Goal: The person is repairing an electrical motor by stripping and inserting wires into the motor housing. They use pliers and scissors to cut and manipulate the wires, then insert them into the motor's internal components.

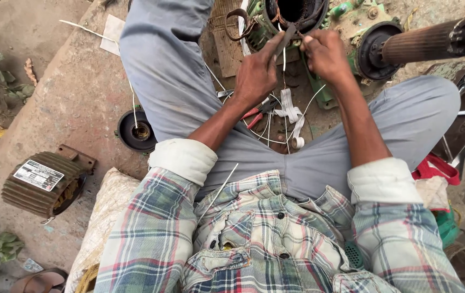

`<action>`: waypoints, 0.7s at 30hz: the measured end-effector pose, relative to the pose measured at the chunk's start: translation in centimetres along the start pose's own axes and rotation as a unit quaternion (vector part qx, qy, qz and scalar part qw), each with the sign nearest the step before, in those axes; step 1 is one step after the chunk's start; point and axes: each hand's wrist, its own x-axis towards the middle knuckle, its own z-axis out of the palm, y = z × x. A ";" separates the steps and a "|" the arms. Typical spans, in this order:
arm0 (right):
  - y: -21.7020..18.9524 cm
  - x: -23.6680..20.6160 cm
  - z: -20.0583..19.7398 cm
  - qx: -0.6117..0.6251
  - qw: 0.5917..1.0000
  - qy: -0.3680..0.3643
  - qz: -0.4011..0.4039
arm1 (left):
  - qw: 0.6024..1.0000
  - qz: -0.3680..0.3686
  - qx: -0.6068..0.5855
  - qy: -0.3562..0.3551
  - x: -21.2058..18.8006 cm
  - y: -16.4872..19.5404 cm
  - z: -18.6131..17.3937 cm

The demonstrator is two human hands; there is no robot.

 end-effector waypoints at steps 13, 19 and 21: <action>-3.5 0.1 -0.7 -0.449 0.780 0.255 -0.353 | 1.000 0.018 -0.010 0.005 0.6 -0.6 0.6; -2.1 -0.5 -1.2 -0.495 0.645 0.428 -0.394 | 0.999 0.033 0.027 0.002 0.4 -0.3 0.5; -1.3 -0.9 -0.4 -0.433 0.762 0.319 -0.360 | 0.999 0.030 0.011 0.007 0.5 -0.3 0.4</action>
